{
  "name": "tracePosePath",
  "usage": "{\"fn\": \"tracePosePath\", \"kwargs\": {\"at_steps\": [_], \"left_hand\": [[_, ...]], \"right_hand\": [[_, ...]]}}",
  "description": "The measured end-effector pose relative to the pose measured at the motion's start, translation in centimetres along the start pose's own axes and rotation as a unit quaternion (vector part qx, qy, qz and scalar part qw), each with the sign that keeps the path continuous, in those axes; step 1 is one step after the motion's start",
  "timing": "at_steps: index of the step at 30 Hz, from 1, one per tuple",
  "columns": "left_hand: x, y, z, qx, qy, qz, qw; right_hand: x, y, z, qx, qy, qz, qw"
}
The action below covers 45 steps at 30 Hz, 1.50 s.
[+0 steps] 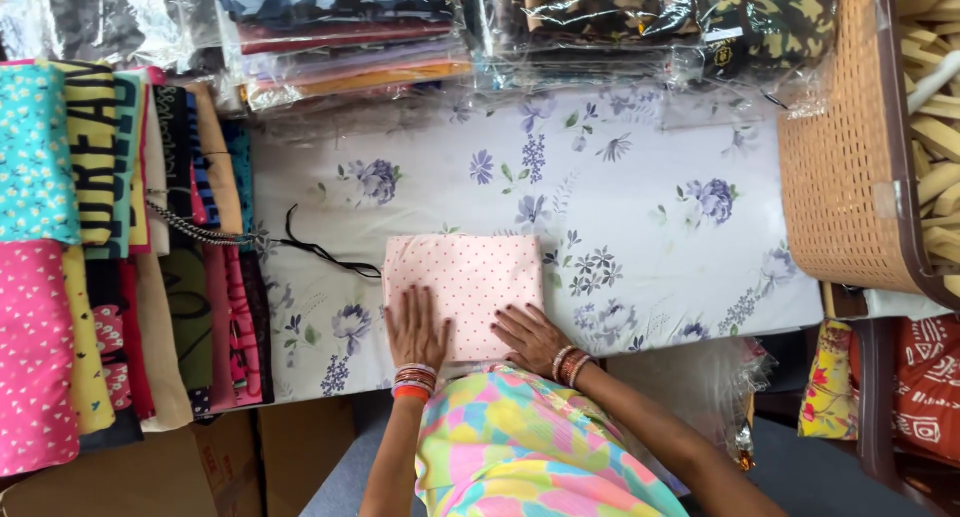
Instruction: Folding and sorting various clothing items on a table.
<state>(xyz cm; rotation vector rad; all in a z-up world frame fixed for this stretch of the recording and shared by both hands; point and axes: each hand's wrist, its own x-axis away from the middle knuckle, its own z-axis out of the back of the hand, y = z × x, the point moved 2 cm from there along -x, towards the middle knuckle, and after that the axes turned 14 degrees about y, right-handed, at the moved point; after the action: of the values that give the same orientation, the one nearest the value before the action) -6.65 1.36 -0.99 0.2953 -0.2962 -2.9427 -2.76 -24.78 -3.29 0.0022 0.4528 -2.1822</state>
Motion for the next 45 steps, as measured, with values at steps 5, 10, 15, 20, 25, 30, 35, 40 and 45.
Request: {"fn": "tracePosePath", "kwargs": {"at_steps": [5,10,15,20,25,30,35,40,45], "left_hand": [[1.1,-1.7,-0.1,-0.111,0.027,0.036,0.993],[-0.3,-10.2,-9.1,0.016,0.135,0.387,0.912],[-11.1,-14.6,-4.9,0.0,0.101,0.459,0.883],[-16.1,-16.9,-6.4,-0.046,0.023,0.482,0.874],[-15.5,-19.7,-8.9,-0.133,0.133,0.449,0.873],[-14.3,-20.6,-8.5,-0.118,0.074,0.383,0.913],[-14.5,-20.7,-7.1,0.347,0.094,0.599,0.716],[-11.3,-12.3,-6.3,0.399,0.146,0.082,0.901],[-5.1,-2.5,-6.6,0.162,-0.023,-0.199,0.966]], "right_hand": [[4.4,0.0,0.2,0.03,0.077,0.07,0.994],[5.6,0.5,0.8,0.003,0.119,0.114,0.986],[6.3,0.6,-0.2,0.049,0.1,0.107,0.988],[6.8,0.1,-1.2,0.012,0.08,0.042,0.996],[6.8,-0.3,-2.3,0.093,0.019,0.031,0.995],[6.7,-0.1,-2.2,0.076,0.037,0.03,0.996],[6.6,0.4,-1.9,0.196,0.088,0.093,0.972],[5.9,0.2,-0.2,0.203,0.085,0.118,0.968],[5.0,0.5,0.0,0.067,0.1,0.125,0.985]]}}
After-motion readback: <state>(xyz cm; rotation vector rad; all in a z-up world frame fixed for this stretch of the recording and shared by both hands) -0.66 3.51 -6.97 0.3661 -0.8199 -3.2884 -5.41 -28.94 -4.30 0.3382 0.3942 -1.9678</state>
